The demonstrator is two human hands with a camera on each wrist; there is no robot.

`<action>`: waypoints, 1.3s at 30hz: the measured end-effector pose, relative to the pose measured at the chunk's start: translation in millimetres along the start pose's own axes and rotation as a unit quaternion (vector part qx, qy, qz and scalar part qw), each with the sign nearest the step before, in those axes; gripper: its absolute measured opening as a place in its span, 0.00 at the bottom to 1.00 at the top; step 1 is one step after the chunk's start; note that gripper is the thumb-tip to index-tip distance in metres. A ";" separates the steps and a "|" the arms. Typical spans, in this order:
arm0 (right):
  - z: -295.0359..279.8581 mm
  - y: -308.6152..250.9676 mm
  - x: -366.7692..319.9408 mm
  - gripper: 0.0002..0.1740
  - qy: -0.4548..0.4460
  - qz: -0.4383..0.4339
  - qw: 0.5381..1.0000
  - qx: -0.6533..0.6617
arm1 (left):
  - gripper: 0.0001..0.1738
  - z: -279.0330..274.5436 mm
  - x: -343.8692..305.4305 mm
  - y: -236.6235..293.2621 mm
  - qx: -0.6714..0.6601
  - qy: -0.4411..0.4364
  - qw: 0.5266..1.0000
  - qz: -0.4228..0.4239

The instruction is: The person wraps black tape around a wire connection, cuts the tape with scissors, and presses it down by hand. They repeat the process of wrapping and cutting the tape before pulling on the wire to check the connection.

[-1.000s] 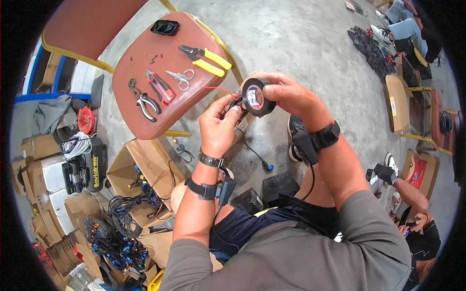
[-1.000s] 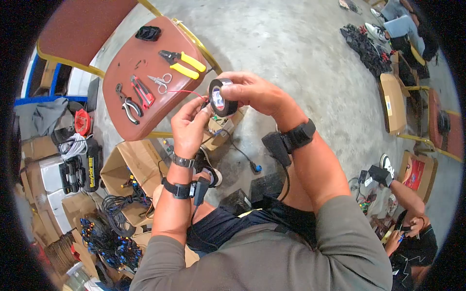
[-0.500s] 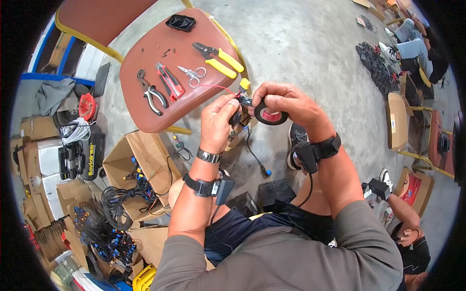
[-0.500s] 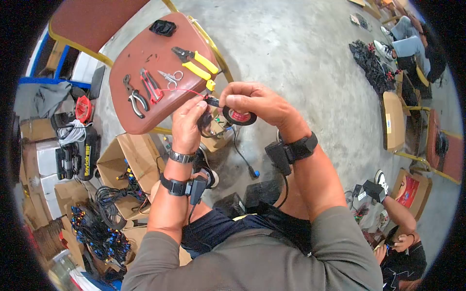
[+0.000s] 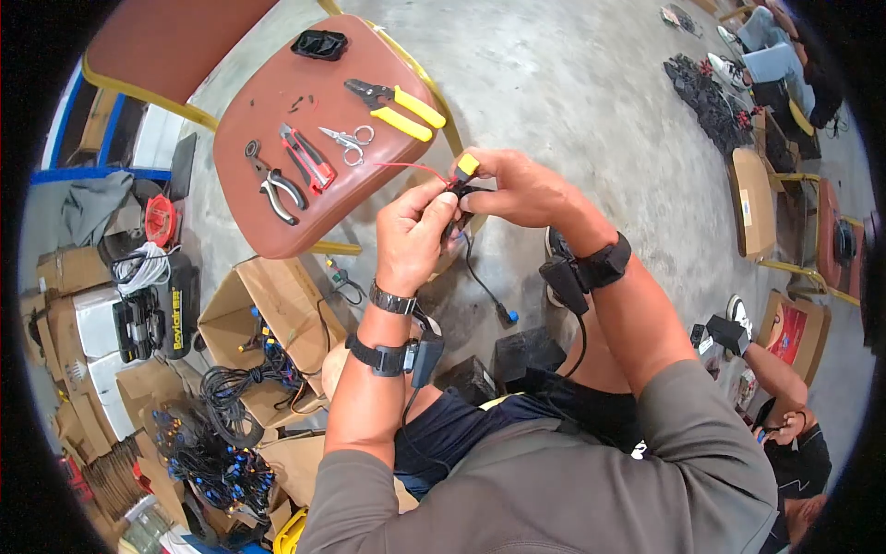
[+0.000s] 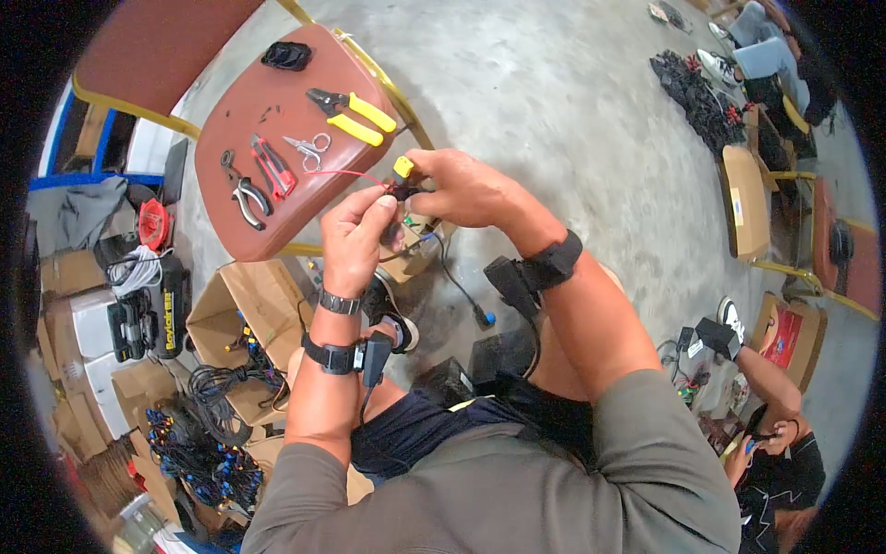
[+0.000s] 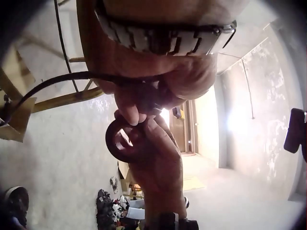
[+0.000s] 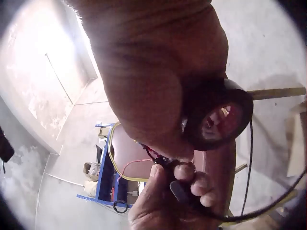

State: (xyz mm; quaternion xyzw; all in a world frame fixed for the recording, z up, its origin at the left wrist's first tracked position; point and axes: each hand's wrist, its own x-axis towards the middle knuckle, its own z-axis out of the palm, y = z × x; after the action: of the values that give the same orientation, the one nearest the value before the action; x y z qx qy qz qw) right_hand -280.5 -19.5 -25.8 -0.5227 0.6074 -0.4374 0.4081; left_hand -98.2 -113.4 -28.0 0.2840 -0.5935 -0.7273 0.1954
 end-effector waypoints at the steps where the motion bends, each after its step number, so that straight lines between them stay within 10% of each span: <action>1: -1.0 -3.0 0.4 0.17 -0.010 0.014 1.000 -0.015 | 0.11 1.0 -1.4 -0.1 0.028 0.009 1.000 0.000; 9: -15.0 -5.2 -3.2 0.23 -0.006 0.032 0.974 0.224 | 0.11 2.2 -3.7 -6.6 0.176 0.030 0.982 0.055; 12: -6.1 -3.1 2.1 0.16 0.025 -0.046 0.996 0.067 | 0.11 3.4 -3.8 -7.2 0.192 0.017 0.980 0.043; 15: -4.1 -5.7 1.6 0.09 0.021 0.051 0.986 0.159 | 0.10 4.3 -3.2 -6.0 0.182 0.023 0.983 0.016; 21: -4.1 5.3 4.5 0.02 0.053 -0.063 0.976 0.199 | 0.09 3.6 1.5 -4.3 0.069 0.068 0.995 -0.012; 39: -1.3 5.2 8.1 0.06 0.116 -0.116 0.971 0.176 | 0.11 -3.5 2.3 -7.0 -0.011 0.117 0.992 -0.054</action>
State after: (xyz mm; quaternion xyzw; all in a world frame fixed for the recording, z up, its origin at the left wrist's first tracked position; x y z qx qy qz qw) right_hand -284.2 -27.1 -30.7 -0.4555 0.4987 -0.6395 0.3672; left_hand -97.4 -115.9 -35.7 0.3966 -0.5425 -0.7051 0.2265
